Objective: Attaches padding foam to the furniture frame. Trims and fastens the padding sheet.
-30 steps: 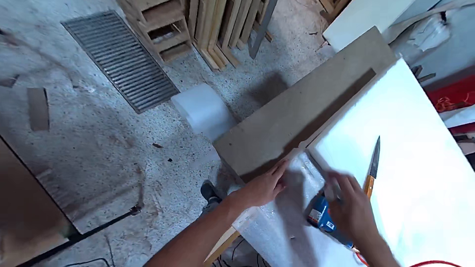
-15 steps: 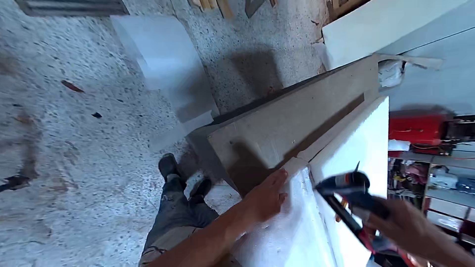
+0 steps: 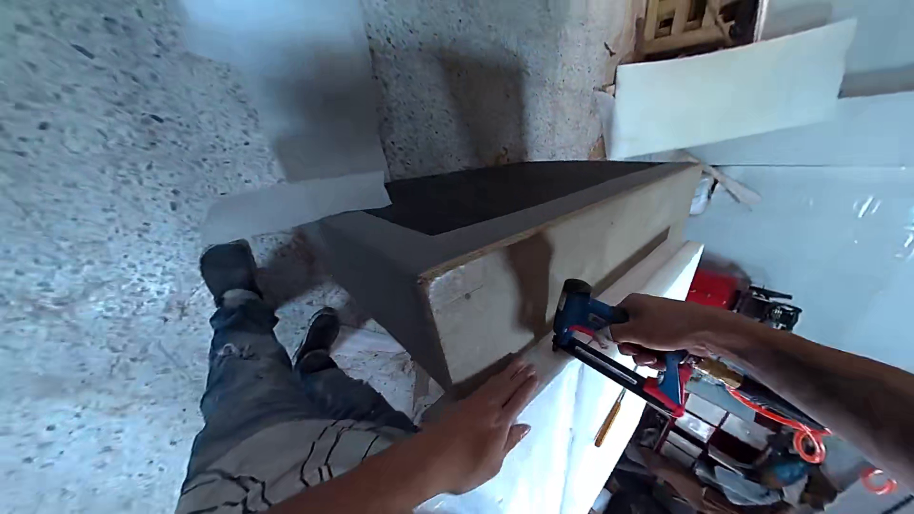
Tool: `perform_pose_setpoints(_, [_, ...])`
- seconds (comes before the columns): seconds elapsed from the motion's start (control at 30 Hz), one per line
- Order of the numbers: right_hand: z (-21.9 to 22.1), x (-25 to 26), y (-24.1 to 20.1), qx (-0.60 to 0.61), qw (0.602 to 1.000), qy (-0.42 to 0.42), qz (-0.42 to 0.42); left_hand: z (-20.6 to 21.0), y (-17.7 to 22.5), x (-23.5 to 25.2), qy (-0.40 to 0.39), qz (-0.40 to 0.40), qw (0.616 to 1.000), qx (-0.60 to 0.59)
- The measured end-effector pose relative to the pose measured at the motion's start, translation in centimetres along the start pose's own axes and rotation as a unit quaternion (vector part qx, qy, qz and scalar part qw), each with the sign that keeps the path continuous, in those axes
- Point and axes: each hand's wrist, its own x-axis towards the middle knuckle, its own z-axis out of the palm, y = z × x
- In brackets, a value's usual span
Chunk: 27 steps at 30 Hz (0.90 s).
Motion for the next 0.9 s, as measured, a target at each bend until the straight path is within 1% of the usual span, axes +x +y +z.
perform_pose_setpoints(0.03, [0.1, -0.3, -0.4, -0.003, 1.000, -0.005, 0.000, 0.5, -0.4, -2.4, 0.043, 0.015, 0.999, -0.005])
perform_pose_setpoints(0.07, [0.3, -0.8, -0.9, -0.001, 1.000, -0.012, -0.003, 1.2, -0.4, -5.2, 0.103, 0.000, 0.995, -0.015])
perform_pose_setpoints(0.1, [0.4, -1.2, -1.6, 0.001, 1.000, -0.021, -0.007, 1.4, -0.2, -7.7, 0.151, -0.054, 0.987, -0.028])
perform_pose_setpoints(0.13, [0.3, -1.3, -2.2, 0.002, 0.999, -0.041, -0.009, 1.1, 0.0, -9.5, 0.177, -0.133, 0.974, -0.047])
perform_pose_setpoints(0.17, [0.5, -1.0, -2.7, 0.001, 0.998, -0.066, -0.010, 0.4, 0.1, -10.5, 0.179, -0.216, 0.956, -0.083])
perform_pose_setpoints(0.2, [1.0, -0.6, -3.0, -0.003, 0.996, -0.090, -0.004, -0.2, 0.0, -10.9, 0.168, -0.280, 0.937, -0.121])
perform_pose_setpoints(0.23, [1.6, -0.2, -3.2, -0.009, 0.994, -0.112, 0.004, -0.6, -0.2, -10.8, 0.145, -0.316, 0.924, -0.160])
perform_pose_setpoints(0.27, [1.9, 0.2, -3.5, -0.015, 0.992, -0.126, 0.006, -1.2, -0.5, -10.4, 0.122, -0.320, 0.920, -0.189])
perform_pose_setpoints(0.33, [1.1, 0.4, -4.7, -0.024, 0.989, -0.143, 0.001, -2.1, -1.2, -8.9, 0.090, -0.292, 0.927, -0.219])
perform_pose_setpoints(0.37, [0.7, 0.3, -5.2, -0.027, 0.988, -0.151, -0.003, -2.1, -1.4, -8.4, 0.090, -0.282, 0.929, -0.222])
perform_pose_setpoints(0.43, [0.1, -0.1, -5.6, -0.043, 0.986, -0.162, -0.021, -1.6, -1.6, -8.2, 0.119, -0.276, 0.931, -0.208])
perform_pose_setpoints(0.5, [0.1, -0.5, -5.5, -0.062, 0.984, -0.162, -0.048, -1.5, -2.0, -8.5, 0.115, -0.303, 0.921, -0.218])
perform_pose_setpoints(0.57, [-0.1, -0.8, -5.3, -0.071, 0.984, -0.149, -0.074, -2.5, -2.2, -8.7, 0.081, -0.334, 0.907, -0.242])
perform_pose_setpoints(0.63, [-0.2, -1.3, -5.1, -0.086, 0.984, -0.133, -0.086, -2.9, -1.7, -8.5, 0.053, -0.325, 0.918, -0.222])
perform_pose_setpoints(0.7, [-0.3, -1.6, -5.0, -0.092, 0.984, -0.128, -0.082, -3.7, -1.0, -8.0, 0.007, -0.299, 0.934, -0.197])
perform_pose_setpoints(0.73, [-0.4, -1.8, -5.0, -0.088, 0.985, -0.128, -0.076, -4.0, -0.7, -7.8, 0.002, -0.282, 0.941, -0.188])
perform_pose_setpoints(0.77, [-0.4, -2.0, -5.1, -0.077, 0.986, -0.127, -0.071, -4.2, -0.5, -7.8, 0.020, -0.259, 0.950, -0.174])
perform_pose_setpoints(0.8, [-0.3, -2.1, -5.2, -0.064, 0.988, -0.124, -0.066, -4.1, -0.6, -7.8, 0.056, -0.236, 0.956, -0.165])
perform_pose_setpoints(0.83, [-0.2, -2.3, -5.3, -0.052, 0.989, -0.125, -0.062, -3.9, -0.8, -8.0, 0.091, -0.222, 0.955, -0.172])
perform_pose_setpoints(0.9, [-0.1, -2.0, -5.7, -0.036, 0.988, -0.140, -0.056, -3.0, -1.7, -8.5, 0.140, -0.221, 0.946, -0.192])
